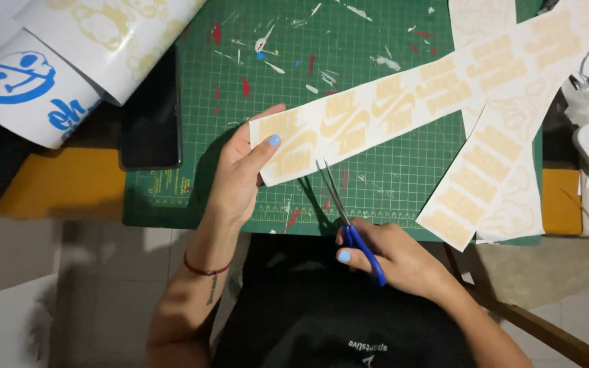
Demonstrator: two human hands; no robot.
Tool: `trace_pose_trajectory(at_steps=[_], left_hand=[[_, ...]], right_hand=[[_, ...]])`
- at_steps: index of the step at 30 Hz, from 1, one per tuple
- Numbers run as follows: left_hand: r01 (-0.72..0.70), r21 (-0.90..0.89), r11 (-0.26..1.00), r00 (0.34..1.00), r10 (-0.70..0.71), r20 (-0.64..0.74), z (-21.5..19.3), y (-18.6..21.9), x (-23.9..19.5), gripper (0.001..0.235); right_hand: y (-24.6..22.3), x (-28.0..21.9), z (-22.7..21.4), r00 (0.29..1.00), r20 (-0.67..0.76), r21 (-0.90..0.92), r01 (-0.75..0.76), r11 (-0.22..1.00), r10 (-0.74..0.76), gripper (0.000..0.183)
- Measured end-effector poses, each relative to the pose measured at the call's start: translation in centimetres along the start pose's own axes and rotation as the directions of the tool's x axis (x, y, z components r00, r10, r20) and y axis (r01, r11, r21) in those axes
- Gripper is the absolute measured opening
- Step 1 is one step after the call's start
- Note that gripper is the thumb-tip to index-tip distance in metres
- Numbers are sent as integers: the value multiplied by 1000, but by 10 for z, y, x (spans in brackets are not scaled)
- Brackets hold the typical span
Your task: The person cuts a large sheet of printed stickers into smaller individual pieces using scissors. They work on a green cutting mat, separating the sheet into strips and then trimming each sticker to size.
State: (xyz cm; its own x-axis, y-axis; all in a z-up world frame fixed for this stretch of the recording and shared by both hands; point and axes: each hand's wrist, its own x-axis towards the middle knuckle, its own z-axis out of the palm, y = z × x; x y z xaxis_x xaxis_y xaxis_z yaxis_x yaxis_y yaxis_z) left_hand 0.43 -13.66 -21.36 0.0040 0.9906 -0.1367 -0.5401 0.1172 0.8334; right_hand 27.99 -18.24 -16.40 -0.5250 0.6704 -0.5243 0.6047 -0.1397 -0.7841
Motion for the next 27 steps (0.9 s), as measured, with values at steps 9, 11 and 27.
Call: trace_pose_trajectory(at_steps=[9, 11, 27], left_hand=[[-31, 21, 999, 999, 32, -14, -1, 3, -18, 52], [-42, 33, 999, 999, 43, -24, -1, 0, -19, 51], [-64, 24, 998, 997, 63, 37, 9, -2, -26, 49]], right_hand=[[-2, 11, 10, 997, -68, 50, 36, 998, -33, 37], [-1, 14, 9, 997, -61, 41, 42, 998, -39, 37], [0, 12, 17, 994, -96, 83, 66, 994, -58, 44]])
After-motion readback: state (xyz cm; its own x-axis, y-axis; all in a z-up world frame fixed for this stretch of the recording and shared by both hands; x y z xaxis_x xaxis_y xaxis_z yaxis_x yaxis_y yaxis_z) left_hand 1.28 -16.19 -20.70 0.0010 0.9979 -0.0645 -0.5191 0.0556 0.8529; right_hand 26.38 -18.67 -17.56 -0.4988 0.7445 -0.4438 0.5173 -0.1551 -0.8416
